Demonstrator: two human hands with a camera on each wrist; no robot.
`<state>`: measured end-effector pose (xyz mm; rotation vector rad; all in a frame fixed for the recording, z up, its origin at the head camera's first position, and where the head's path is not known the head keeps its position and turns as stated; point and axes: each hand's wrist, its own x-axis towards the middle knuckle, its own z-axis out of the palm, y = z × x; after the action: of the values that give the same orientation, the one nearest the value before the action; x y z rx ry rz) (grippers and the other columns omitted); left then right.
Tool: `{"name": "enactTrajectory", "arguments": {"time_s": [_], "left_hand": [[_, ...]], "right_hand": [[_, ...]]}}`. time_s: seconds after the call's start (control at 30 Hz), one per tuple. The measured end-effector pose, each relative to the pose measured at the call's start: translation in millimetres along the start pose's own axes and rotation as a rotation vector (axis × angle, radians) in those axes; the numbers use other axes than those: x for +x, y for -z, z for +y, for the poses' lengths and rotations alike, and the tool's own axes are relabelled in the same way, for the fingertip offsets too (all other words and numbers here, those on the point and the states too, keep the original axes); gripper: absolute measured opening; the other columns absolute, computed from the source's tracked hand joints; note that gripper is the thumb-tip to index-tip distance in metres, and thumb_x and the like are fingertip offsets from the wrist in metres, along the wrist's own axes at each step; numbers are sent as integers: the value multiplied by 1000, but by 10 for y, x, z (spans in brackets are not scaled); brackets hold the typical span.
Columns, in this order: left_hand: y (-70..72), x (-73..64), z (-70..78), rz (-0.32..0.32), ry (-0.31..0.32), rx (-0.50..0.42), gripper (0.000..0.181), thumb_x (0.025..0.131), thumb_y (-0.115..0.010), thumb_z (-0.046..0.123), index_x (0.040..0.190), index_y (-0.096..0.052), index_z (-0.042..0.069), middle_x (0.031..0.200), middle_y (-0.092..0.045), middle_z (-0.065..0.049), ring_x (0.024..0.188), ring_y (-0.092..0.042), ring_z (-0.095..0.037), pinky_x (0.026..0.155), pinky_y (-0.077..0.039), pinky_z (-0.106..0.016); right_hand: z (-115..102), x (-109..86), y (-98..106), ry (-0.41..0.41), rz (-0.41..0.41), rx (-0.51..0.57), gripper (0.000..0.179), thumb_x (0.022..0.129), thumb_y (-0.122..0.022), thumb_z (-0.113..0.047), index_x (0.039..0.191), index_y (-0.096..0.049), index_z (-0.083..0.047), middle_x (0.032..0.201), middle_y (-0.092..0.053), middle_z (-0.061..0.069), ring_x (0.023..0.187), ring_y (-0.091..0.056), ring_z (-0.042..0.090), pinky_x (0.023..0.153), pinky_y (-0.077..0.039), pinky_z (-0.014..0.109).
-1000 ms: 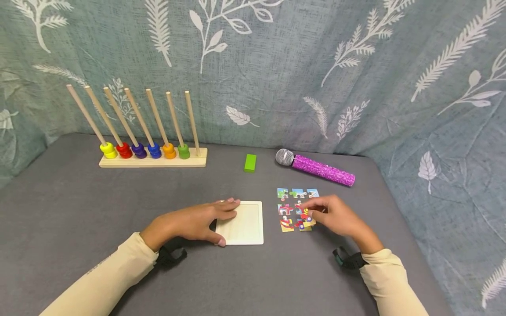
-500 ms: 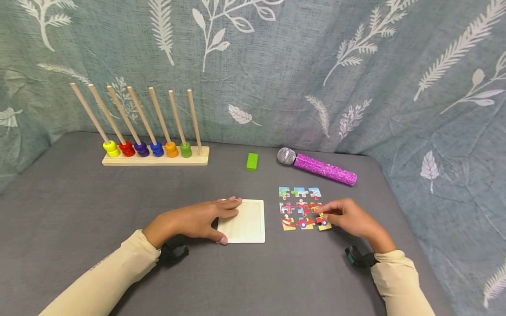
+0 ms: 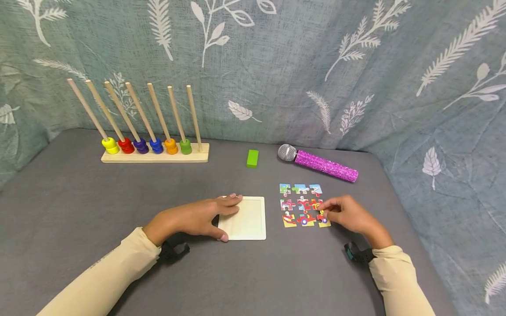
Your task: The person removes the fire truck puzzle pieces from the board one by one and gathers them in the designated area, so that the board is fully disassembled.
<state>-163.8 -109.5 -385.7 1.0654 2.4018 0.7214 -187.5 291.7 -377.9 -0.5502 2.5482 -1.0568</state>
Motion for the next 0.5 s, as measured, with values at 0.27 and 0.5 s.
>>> {"name": "enactTrajectory", "arguments": {"time_s": [0.27, 0.5], "left_hand": [[2, 11, 5, -6, 0, 13, 78, 85, -76, 29, 146, -40, -2, 160, -18, -12, 146, -11, -28, 116, -15, -43], [-9, -12, 4, -19, 19, 2, 75, 87, -75, 28, 146, -39, -3, 160, -17, -12, 147, -10, -27, 116, -15, -42]], "right_hand": [[-35, 19, 29, 13, 69, -40, 15, 87, -65, 4, 101, -71, 7, 85, -68, 6, 72, -58, 9, 62, -49, 24], [-80, 22, 97, 16, 109, -95, 16, 93, -63, -2, 105, -70, 5, 90, -69, 8, 75, -58, 12, 63, -50, 26]]}}
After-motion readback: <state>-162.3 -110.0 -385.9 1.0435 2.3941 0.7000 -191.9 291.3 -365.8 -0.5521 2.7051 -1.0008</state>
